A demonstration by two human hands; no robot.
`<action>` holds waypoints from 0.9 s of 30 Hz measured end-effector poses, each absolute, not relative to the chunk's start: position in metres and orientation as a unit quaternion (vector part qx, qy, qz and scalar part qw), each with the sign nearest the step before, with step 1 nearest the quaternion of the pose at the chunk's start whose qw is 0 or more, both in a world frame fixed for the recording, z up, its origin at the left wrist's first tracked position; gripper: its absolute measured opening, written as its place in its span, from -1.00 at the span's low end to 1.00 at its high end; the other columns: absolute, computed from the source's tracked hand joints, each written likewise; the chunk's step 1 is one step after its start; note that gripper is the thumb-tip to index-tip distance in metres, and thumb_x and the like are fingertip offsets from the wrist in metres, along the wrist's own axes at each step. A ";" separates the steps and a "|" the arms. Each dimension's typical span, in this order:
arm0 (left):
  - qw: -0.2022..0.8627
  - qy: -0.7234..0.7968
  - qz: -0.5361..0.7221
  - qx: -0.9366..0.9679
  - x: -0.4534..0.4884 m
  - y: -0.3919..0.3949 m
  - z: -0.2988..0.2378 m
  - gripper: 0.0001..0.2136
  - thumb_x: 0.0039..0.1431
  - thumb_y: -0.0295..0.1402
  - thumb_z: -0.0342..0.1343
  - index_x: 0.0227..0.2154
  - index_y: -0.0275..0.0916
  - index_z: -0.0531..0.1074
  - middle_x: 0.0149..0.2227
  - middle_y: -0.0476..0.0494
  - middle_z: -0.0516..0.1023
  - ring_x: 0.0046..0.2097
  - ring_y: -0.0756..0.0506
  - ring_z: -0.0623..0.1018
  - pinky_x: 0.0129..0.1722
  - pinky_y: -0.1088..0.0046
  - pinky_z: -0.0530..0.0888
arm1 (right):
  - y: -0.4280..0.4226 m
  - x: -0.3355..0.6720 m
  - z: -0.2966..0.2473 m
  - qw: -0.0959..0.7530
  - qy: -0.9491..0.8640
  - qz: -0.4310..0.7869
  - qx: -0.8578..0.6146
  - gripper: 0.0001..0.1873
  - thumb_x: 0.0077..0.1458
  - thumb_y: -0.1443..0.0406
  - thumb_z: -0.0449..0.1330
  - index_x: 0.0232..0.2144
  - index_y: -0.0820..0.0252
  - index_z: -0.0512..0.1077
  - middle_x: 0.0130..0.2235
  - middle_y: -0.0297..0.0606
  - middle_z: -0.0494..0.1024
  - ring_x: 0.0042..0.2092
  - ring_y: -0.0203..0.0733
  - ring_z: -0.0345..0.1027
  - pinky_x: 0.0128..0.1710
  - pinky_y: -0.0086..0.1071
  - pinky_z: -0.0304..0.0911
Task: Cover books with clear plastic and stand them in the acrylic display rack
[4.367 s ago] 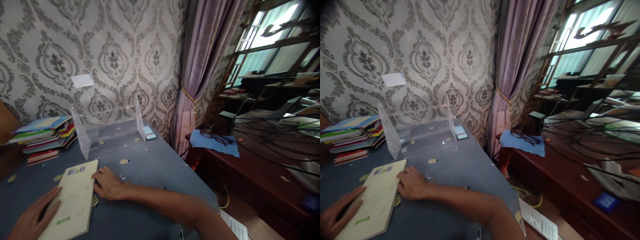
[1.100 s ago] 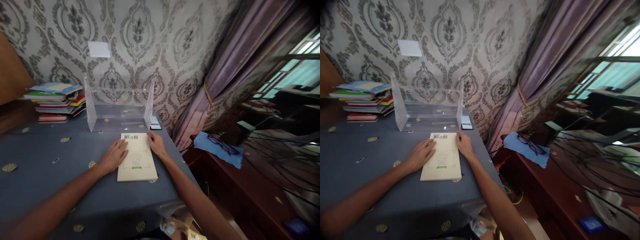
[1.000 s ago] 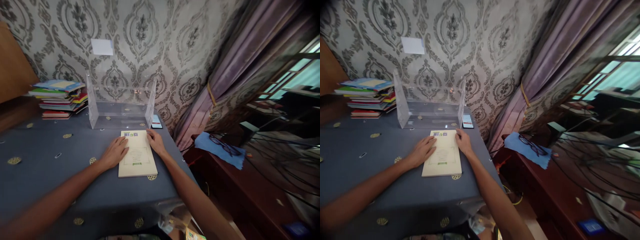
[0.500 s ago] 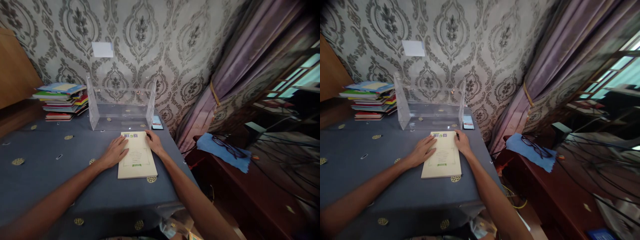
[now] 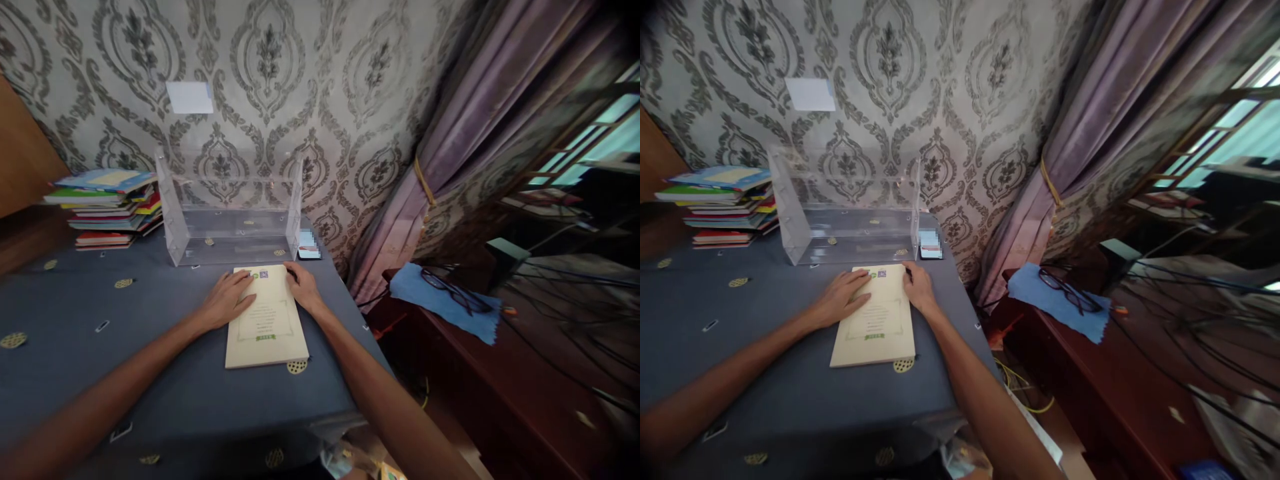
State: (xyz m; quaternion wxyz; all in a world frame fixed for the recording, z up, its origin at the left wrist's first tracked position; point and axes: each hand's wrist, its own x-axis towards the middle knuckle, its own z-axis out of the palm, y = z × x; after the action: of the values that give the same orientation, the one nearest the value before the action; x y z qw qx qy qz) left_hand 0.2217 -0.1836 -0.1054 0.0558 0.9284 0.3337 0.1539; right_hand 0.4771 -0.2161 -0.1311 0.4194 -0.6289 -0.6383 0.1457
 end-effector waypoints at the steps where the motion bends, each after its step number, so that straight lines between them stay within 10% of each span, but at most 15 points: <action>1: 0.052 0.329 0.155 0.930 0.225 -0.183 -0.104 -0.53 0.38 -0.12 -0.11 0.21 -0.26 0.35 0.31 -0.28 0.34 0.33 -0.24 0.31 0.34 0.05 0.19 | -0.215 0.478 -0.133 0.426 -0.638 0.147 -0.625 -0.58 0.15 0.40 0.07 0.04 0.10 0.48 0.01 -0.21 0.62 0.04 -0.06 0.49 0.12 -0.15 0.35; 27: 0.030 0.245 0.160 0.956 0.284 -0.179 -0.097 -0.59 0.41 -0.25 -0.15 0.20 -0.26 0.32 0.26 -0.31 0.41 0.30 -0.23 0.35 0.26 0.07 0.26 | -0.225 0.472 -0.130 0.365 -0.683 0.098 -0.625 -0.49 0.22 0.40 -0.01 0.20 0.18 0.33 0.18 -0.06 0.47 0.18 0.02 0.32 0.22 -0.03 0.22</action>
State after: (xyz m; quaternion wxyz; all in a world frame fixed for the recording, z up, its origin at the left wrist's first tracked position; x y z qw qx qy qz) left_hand 0.2844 -0.1787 -0.0967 0.0296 0.9557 0.2452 0.1601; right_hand 0.4717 -0.2247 -0.1296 0.3649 -0.6246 -0.6835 0.0983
